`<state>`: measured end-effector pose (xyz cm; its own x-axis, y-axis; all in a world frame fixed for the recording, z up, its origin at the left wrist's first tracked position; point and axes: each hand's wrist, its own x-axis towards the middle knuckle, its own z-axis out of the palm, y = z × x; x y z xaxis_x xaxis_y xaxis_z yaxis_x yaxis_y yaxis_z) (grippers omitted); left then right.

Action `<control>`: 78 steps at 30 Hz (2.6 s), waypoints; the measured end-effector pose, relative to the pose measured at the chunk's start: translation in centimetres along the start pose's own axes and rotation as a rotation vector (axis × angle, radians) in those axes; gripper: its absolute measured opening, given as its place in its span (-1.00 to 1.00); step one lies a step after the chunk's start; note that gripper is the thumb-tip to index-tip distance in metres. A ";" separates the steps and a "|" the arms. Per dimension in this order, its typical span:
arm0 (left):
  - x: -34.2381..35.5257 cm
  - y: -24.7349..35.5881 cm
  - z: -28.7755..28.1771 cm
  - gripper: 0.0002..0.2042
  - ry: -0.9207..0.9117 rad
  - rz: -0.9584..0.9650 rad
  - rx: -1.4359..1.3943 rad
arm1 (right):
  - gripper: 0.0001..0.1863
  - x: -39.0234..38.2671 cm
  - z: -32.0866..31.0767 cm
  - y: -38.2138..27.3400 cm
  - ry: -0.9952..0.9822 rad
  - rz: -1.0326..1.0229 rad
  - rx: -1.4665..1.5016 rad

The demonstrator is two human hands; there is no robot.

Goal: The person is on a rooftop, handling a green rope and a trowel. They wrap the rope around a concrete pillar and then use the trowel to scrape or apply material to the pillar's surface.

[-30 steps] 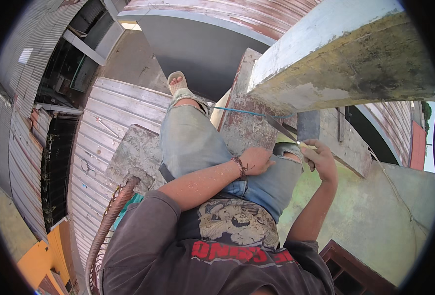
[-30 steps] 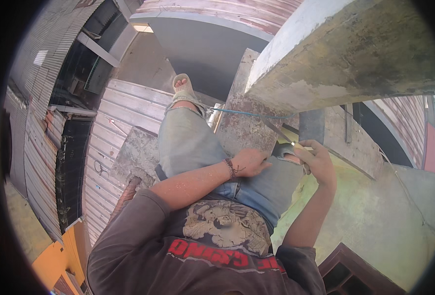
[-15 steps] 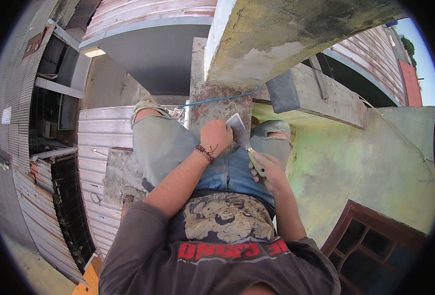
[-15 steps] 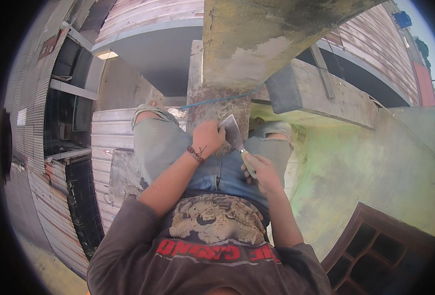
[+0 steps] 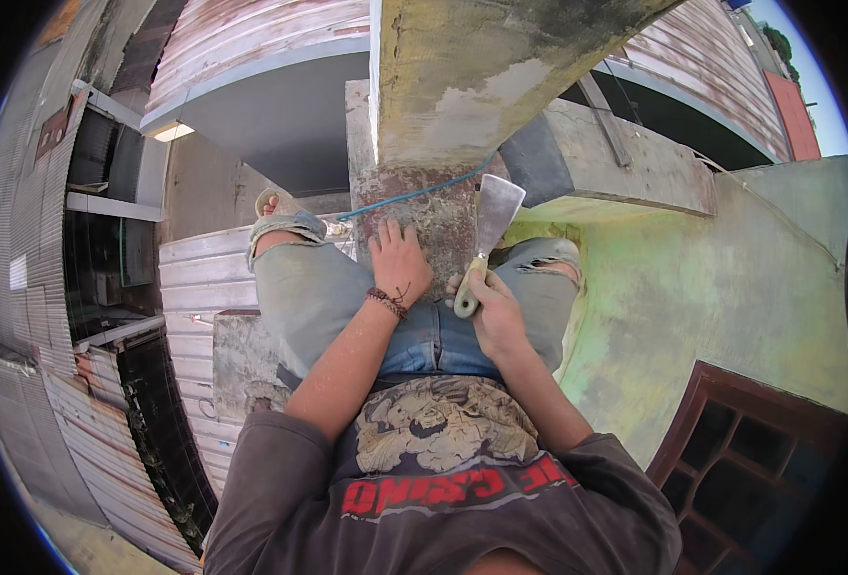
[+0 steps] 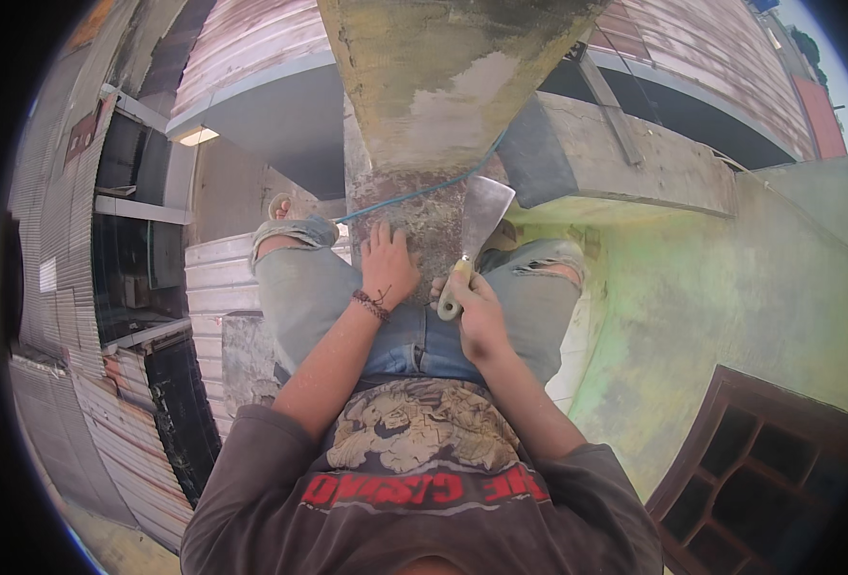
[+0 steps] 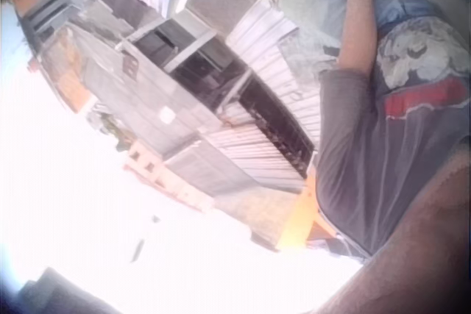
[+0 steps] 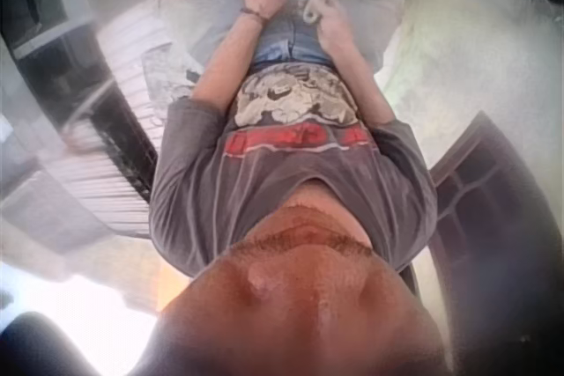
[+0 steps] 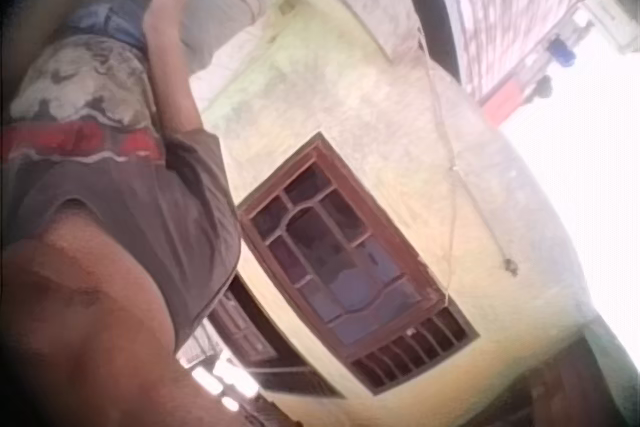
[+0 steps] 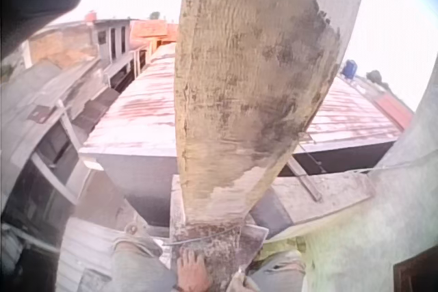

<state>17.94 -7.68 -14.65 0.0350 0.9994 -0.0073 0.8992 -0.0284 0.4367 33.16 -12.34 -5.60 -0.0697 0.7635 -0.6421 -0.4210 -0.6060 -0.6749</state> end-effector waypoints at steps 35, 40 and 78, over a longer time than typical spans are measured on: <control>-0.7 -0.1 0.8 -0.47 -0.238 0.108 0.102 | -0.68 -0.6 -0.2 2.3 -0.160 0.035 -0.327; -0.9 -1.1 1.7 -0.53 -0.217 0.142 0.144 | -0.70 -0.7 0.1 1.9 -0.217 -0.046 -0.402; 3.8 4.8 5.0 0.23 -0.498 -0.032 0.057 | -0.62 7.2 -10.1 -17.9 0.006 -0.756 -1.002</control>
<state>24.60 -4.10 -17.11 0.1985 0.8686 -0.4540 0.9252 -0.0132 0.3792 49.31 1.71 -1.80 -0.1059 0.9940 0.0259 0.5180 0.0774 -0.8518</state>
